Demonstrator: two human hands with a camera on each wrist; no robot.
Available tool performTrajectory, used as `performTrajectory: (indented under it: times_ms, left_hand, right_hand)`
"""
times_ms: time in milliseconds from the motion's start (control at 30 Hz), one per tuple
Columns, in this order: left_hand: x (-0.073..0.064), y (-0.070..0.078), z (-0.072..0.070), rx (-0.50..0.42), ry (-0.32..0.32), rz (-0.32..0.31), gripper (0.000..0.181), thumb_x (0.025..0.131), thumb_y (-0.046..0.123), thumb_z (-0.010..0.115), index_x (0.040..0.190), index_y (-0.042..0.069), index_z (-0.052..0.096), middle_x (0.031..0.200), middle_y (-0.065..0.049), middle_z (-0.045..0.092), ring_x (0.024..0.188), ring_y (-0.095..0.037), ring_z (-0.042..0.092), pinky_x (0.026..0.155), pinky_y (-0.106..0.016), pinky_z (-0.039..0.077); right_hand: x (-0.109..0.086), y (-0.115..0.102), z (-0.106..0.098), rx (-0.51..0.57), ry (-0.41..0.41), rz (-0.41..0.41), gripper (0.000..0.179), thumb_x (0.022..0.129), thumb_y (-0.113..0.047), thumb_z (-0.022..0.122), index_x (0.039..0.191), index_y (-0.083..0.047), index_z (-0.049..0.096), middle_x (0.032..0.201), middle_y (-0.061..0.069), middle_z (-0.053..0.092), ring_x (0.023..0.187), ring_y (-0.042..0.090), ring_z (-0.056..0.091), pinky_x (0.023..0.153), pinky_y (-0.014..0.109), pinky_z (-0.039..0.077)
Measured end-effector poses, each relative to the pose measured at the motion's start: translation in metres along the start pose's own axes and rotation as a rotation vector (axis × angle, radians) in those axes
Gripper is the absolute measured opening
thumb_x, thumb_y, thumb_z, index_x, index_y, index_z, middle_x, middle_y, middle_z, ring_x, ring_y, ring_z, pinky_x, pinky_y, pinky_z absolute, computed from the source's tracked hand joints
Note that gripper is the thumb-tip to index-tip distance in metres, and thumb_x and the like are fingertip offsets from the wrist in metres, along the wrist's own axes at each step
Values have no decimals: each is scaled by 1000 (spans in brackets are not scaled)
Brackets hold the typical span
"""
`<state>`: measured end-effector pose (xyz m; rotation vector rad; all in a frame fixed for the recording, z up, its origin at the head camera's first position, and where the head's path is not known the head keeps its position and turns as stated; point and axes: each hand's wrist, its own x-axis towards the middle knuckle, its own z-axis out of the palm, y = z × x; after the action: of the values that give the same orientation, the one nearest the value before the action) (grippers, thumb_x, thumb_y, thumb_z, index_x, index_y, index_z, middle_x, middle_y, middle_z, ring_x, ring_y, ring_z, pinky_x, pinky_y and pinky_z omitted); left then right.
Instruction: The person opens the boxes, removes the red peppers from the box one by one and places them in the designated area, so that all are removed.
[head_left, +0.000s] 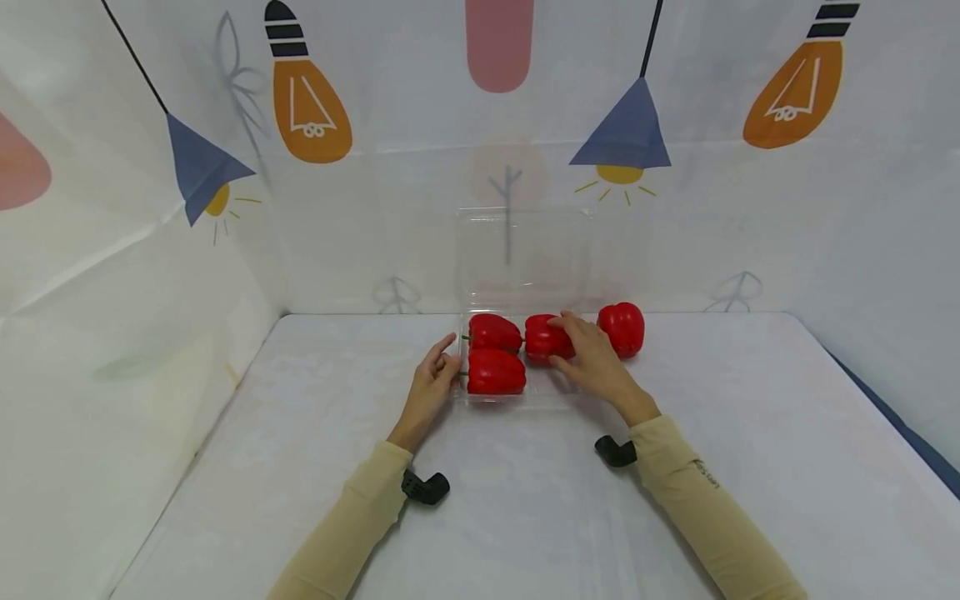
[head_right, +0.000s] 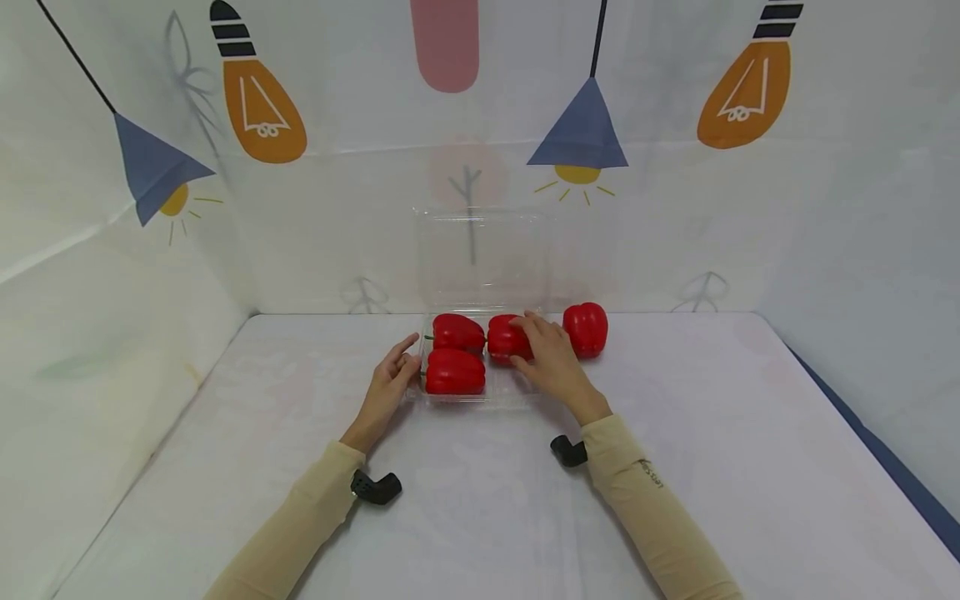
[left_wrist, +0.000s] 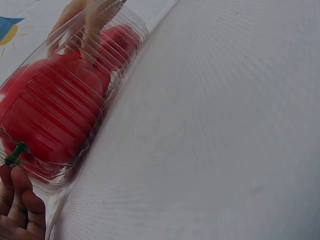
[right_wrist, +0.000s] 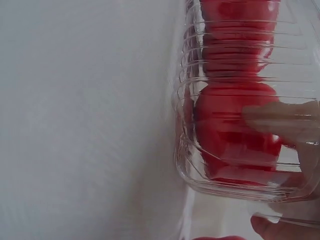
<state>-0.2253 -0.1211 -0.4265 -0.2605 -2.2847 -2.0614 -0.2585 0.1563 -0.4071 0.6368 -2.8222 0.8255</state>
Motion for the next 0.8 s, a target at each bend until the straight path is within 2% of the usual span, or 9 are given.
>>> performTrajectory:
  times_ms: [400, 667, 800]
  left_hand:
    - [-1, 0, 1, 2, -1, -6, 49, 97, 10, 51, 143, -1, 36, 72, 1, 46, 61, -5, 46, 59, -17, 41]
    - [-2, 1, 0, -9, -2, -9, 49, 97, 10, 51, 143, 1, 36, 73, -2, 47, 63, -10, 47, 60, -18, 41]
    - [-2, 0, 0, -28, -10, -15, 51, 97, 11, 51, 145, 7, 33, 75, -5, 48, 65, -15, 47, 61, -19, 42]
  right_hand:
    - [-2, 1, 1, -57, 60, -57, 56, 81, -17, 74, 131, -14, 48, 138, 14, 44, 128, 34, 40, 106, 60, 30]
    - [-2, 1, 0, -72, 73, -89, 57, 80, -18, 75, 131, -16, 48, 138, 13, 43, 128, 33, 40, 106, 59, 31]
    - [-3, -1, -1, -106, 89, -112, 58, 79, -18, 76, 131, -16, 49, 137, 13, 44, 126, 34, 41, 105, 59, 32]
